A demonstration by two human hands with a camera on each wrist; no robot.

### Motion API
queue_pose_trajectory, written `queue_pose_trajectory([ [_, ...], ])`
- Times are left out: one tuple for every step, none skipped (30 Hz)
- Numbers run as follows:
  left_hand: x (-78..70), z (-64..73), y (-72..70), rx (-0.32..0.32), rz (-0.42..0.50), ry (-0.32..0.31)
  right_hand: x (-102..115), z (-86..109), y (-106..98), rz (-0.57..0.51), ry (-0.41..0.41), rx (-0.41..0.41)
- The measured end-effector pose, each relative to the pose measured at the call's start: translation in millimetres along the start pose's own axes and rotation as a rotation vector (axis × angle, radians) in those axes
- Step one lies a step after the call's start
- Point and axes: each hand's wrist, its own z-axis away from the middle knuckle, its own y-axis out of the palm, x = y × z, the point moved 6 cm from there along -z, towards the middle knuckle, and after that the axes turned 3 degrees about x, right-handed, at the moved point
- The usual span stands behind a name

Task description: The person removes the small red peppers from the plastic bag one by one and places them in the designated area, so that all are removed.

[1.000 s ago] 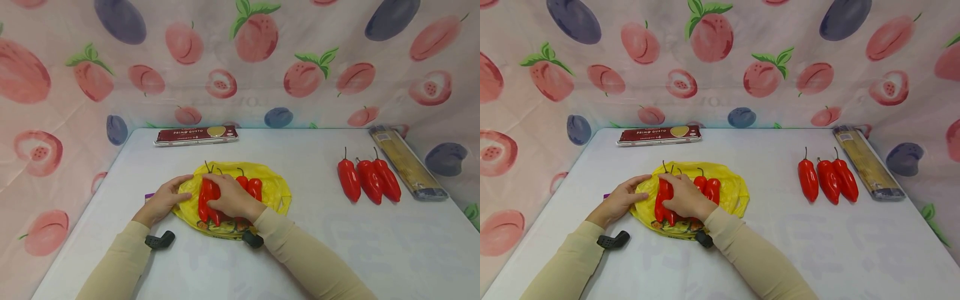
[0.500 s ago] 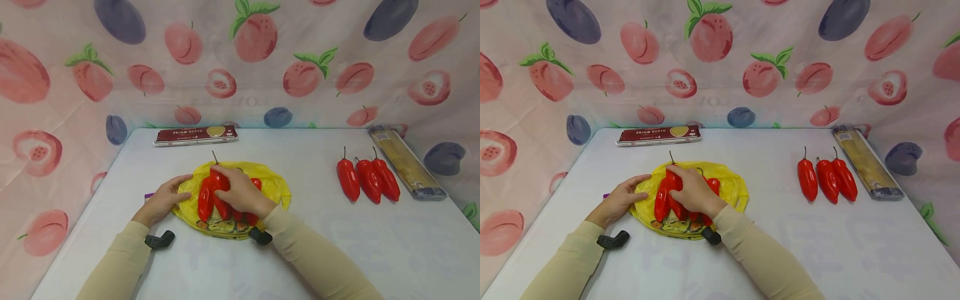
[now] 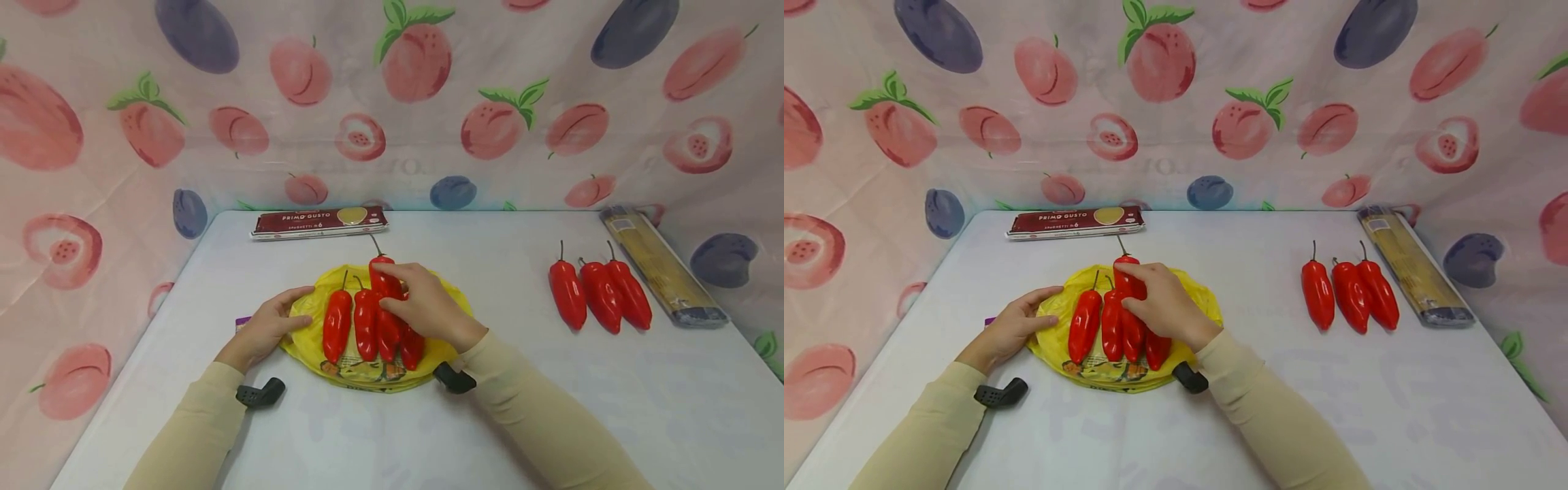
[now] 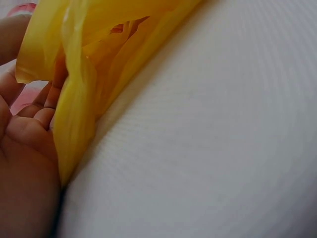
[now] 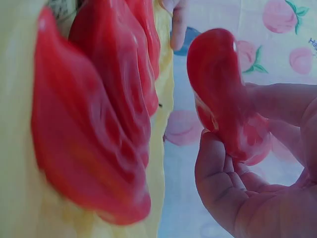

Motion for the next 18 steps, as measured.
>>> queue_pose_trajectory([
  [-0.2, 0.0, -0.1, 0.002, -0.003, 0.005, -2.1, 1.1, -2.9, -0.004, 0.005, -0.005],
  [-0.1, 0.0, -0.2, 0.001, -0.002, 0.005, -4.1, 2.6, -5.8, -0.013, 0.008, -0.01],
  [0.0, -0.1, -0.3, 0.001, -0.004, 0.005, -6.2, 3.9, -8.8, -0.022, 0.01, -0.017],
  [0.4, -0.3, -0.5, -0.004, -0.001, 0.0, -8.5, 5.4, -11.8, -0.031, 0.011, -0.023],
  [0.4, -0.5, -0.2, -0.002, -0.004, 0.002, -10.9, 6.8, -14.9, -0.038, 0.011, -0.029],
  [0.3, -0.6, -0.1, -0.001, -0.005, 0.004, -13.5, 8.6, -18.1, -0.044, 0.015, -0.035],
  [0.2, -0.6, 0.2, 0.002, -0.007, 0.007, -16.3, 10.2, -21.1, -0.046, 0.019, -0.042],
  [0.3, -0.6, 0.4, 0.0, -0.004, 0.005, -18.7, 12.1, -24.4, -0.049, 0.019, -0.05],
  [0.0, -0.5, 0.6, 0.002, -0.006, 0.009, -21.2, 14.0, -27.6, -0.049, 0.024, -0.059],
  [-0.2, -0.4, 0.7, 0.003, -0.005, 0.012, -24.0, 16.0, -30.8, -0.047, 0.03, -0.067],
  [-0.5, -0.3, 1.0, 0.006, -0.006, 0.015, -26.6, 18.0, -33.9, -0.038, 0.033, -0.075],
  [-0.6, -0.2, 1.0, 0.007, -0.006, 0.017, -29.4, 20.0, -36.9, -0.032, 0.04, -0.081],
  [-0.5, -0.3, 1.0, 0.007, -0.006, 0.017, -31.9, 22.1, -39.8, -0.023, 0.045, -0.087],
  [-0.4, -0.3, 1.0, 0.005, -0.005, 0.015, -34.4, 24.1, -42.8, -0.017, 0.052, -0.093],
  [-0.4, -0.4, 1.1, 0.005, -0.006, 0.015, -36.7, 26.1, -45.5, -0.006, 0.06, -0.097],
  [-0.4, -0.3, 1.1, 0.004, -0.008, 0.013, -39.2, 28.0, -47.9, 0.001, 0.066, -0.1],
  [-0.3, -0.3, 1.0, 0.002, -0.01, 0.012, -41.6, 29.8, -50.3, 0.006, 0.074, -0.102],
  [-0.3, -0.3, 1.1, 0.001, -0.011, 0.013, -44.3, 31.6, -52.7, 0.006, 0.086, -0.105],
])
